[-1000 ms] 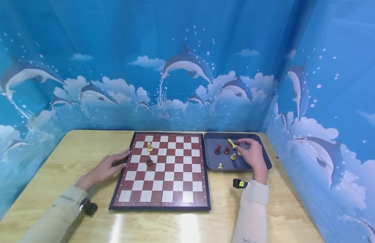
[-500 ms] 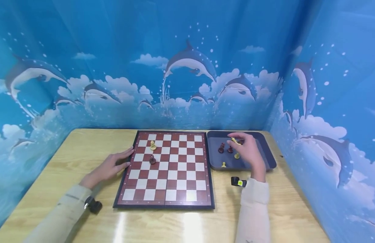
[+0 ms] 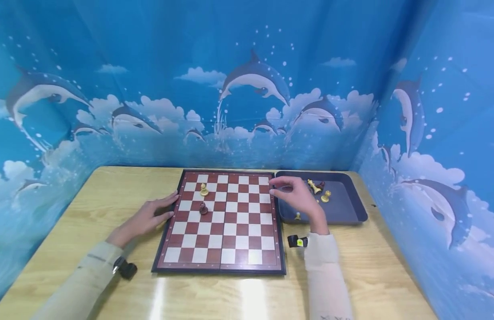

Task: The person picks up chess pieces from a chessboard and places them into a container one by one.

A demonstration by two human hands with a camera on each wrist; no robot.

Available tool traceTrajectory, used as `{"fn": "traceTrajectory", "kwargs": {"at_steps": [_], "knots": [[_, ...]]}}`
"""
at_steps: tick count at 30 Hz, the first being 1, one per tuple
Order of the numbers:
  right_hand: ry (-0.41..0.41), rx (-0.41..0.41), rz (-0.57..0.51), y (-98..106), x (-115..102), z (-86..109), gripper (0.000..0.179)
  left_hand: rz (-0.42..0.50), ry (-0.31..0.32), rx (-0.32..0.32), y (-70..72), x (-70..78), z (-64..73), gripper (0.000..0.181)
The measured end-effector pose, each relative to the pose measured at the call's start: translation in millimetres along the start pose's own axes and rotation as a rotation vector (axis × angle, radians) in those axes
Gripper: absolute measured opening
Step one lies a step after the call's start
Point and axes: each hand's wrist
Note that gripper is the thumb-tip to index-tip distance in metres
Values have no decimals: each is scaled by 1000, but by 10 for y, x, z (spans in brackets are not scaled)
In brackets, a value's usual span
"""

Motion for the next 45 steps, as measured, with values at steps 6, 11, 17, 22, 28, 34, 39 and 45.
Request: {"fn": "traceTrajectory", "kwargs": {"at_steps": [6, 11, 17, 22, 28, 34, 39, 45], "knots": [[40, -110, -12, -366, 144, -110, 32, 2, -27, 12, -29, 14, -28, 54], [77, -276, 16, -684, 98, -170, 35, 17, -40, 14, -101, 13, -11, 53], [119, -427, 37, -981, -37, -307, 34, 21, -28, 24, -135, 5, -2, 53], [136, -468, 64, -1175, -90, -389, 36, 12, -30, 20, -131, -9, 13, 53], [153, -497, 59, -1374, -124, -454, 35, 19, -32, 14, -134, -18, 42, 53], [126, -515, 26, -1507, -192, -510, 36, 14, -14, 13, -105, -19, 48, 53], [132, -517, 27, -1560, -248, -565, 33, 2, -10, 17, -53, 1, 40, 54], [156, -514, 54, -1621, -266, -629, 26, -2, -20, 30, -18, -4, 6, 54]]}}
Point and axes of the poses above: each hand's wrist, its own z-axis away from the middle knuckle, its own y-axis out of the back of the hand, x = y × z, and after that the axes turned 11 degrees about x, right-handed
